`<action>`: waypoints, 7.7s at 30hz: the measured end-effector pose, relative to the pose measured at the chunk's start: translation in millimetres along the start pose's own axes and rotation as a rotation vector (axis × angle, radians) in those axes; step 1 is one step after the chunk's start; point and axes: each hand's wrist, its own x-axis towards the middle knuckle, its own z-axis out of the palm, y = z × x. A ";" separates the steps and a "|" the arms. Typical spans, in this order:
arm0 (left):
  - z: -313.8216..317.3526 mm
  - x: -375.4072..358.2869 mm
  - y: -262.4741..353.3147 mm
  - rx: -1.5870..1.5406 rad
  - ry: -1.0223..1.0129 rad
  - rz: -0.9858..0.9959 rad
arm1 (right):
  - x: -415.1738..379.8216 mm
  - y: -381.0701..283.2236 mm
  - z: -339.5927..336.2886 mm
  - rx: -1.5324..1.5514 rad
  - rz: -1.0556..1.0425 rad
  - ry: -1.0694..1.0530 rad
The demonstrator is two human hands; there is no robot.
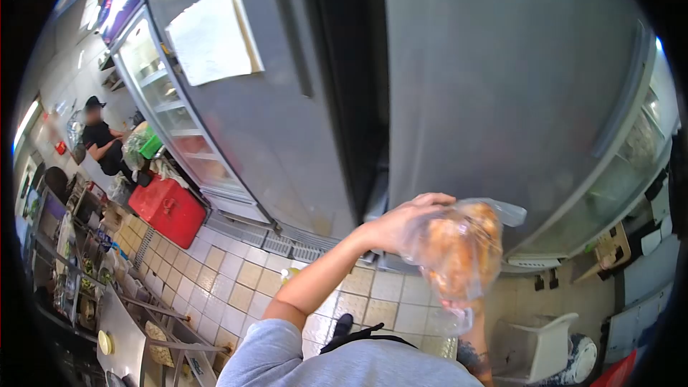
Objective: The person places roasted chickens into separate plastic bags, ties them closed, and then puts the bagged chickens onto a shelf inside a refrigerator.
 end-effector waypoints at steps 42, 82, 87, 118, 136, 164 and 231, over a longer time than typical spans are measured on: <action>-131.5 -303.6 88.3 1.215 0.266 0.202 | 47.1 109.5 93.4 -0.059 -0.055 0.405; -435.5 -734.9 83.5 0.657 1.862 -0.679 | 602.3 385.6 154.7 0.276 0.198 0.126; -426.7 -724.0 76.9 0.615 1.964 -0.646 | 747.8 416.1 126.0 0.368 0.112 0.231; -384.5 -747.4 -14.8 0.349 1.800 -0.715 | 163.4 454.6 68.1 -0.025 0.263 1.007; -233.1 -753.4 -84.8 0.150 -0.473 -1.813 | -267.7 438.5 56.4 -0.796 0.754 2.431; -81.3 -522.3 -172.6 0.131 -0.798 -1.152 | -634.5 371.9 -4.7 -1.269 -0.421 2.376; -345.0 -329.3 -449.9 0.482 0.384 -0.949 | 641.1 398.7 152.6 -0.939 -0.446 0.261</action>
